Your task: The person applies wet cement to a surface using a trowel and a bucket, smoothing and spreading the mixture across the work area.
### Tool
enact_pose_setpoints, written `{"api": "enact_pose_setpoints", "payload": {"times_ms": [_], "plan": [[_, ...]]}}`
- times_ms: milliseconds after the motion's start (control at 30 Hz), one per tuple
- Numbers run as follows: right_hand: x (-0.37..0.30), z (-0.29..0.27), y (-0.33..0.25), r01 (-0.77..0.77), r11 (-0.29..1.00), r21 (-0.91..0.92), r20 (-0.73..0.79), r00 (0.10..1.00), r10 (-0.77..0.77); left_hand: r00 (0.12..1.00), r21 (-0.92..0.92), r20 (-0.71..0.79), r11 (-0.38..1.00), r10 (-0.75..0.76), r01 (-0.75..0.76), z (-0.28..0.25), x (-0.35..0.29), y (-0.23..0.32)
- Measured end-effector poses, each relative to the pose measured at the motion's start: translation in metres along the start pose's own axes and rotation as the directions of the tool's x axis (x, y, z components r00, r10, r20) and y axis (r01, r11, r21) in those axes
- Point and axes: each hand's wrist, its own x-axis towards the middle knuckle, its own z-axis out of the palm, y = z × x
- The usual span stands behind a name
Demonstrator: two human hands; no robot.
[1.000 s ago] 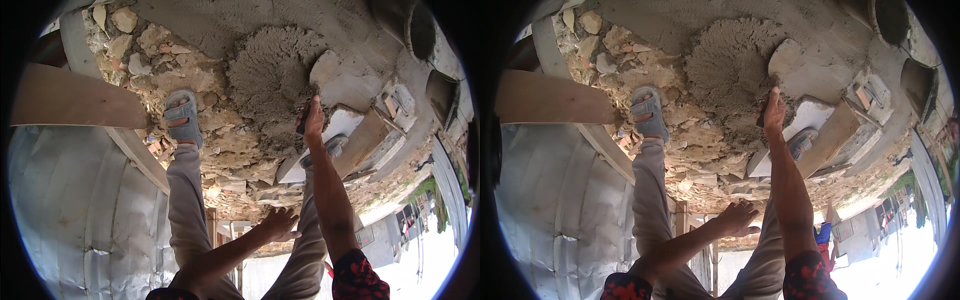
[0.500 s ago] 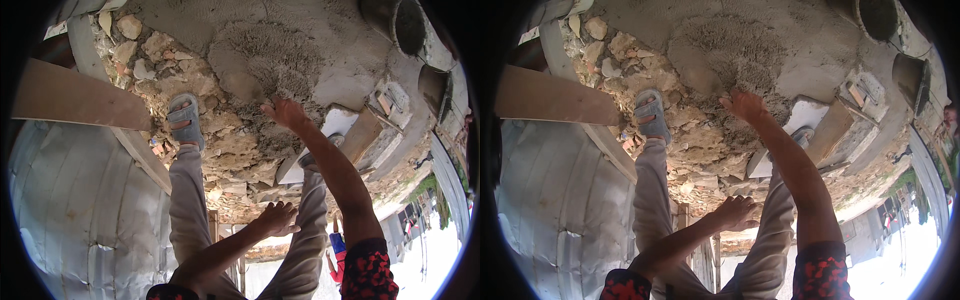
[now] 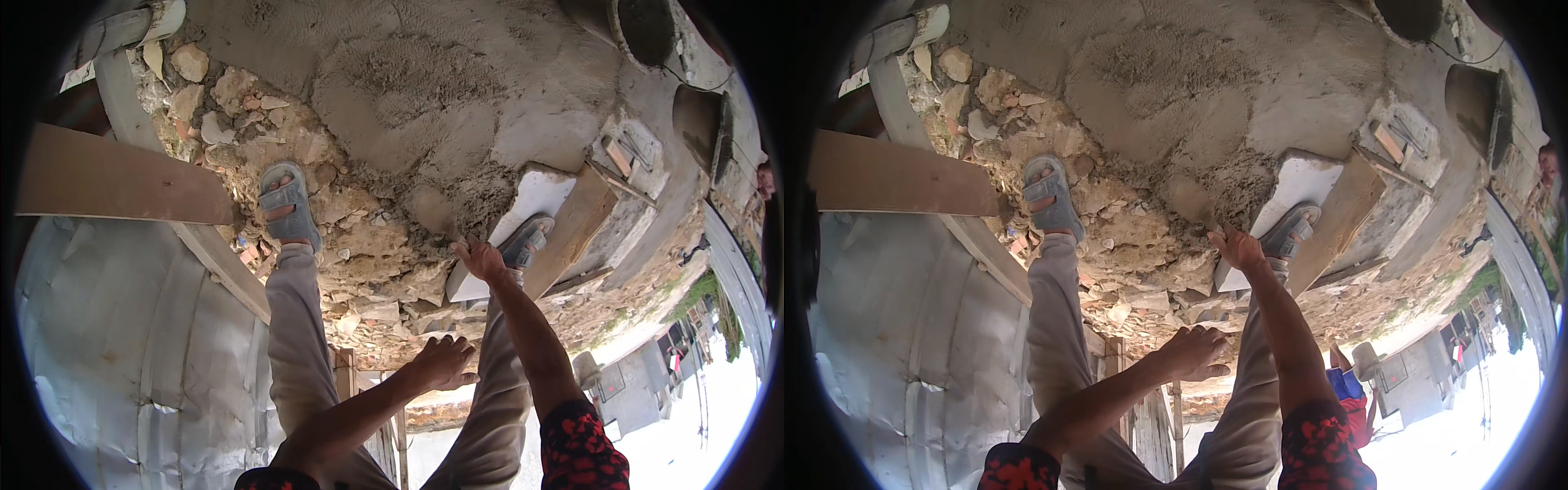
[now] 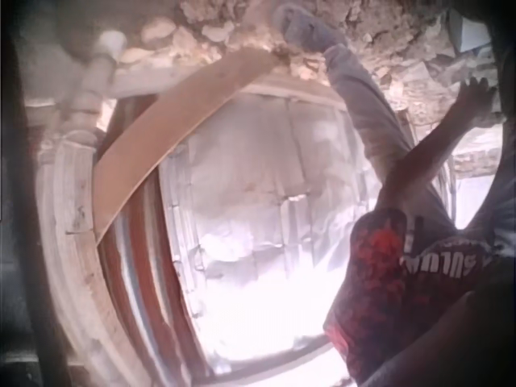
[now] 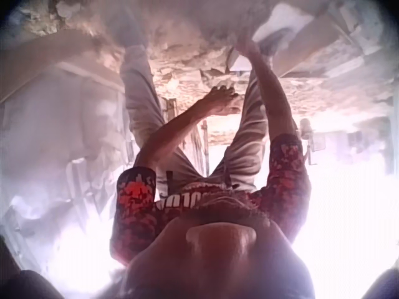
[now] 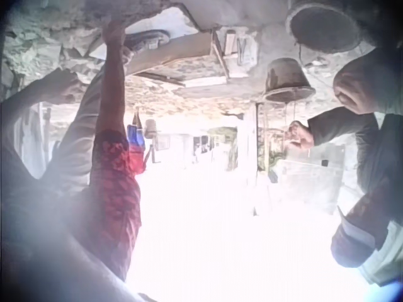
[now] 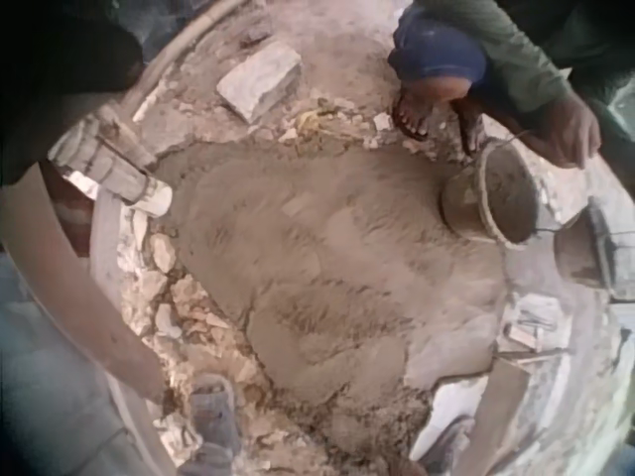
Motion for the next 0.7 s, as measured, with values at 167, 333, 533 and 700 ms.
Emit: {"api": "enact_pose_setpoints", "payload": {"times_ms": [167,333,533,700], "plan": [[0.015,-0.093,0.056,0.097,0.887,-0.452,-0.145,0.973,-0.18,0.999,0.004,-0.035,1.0,-0.014,0.014,0.007,0.01,-0.006],[0.007,-0.099,0.037,-0.037,0.988,-0.148,-0.149,0.989,0.014,0.999,0.006,-0.019,0.999,-0.049,0.049,0.026,0.015,-0.008],[-0.087,-0.014,0.03,-0.171,0.971,0.17,-0.022,0.984,0.177,0.999,-0.044,-0.005,0.998,-0.042,0.042,0.018,0.022,-0.005],[-0.053,-0.072,0.037,0.017,0.928,0.372,-0.309,0.945,0.107,0.999,-0.009,-0.02,1.0,-0.029,0.029,0.03,0.031,-0.01]]}}
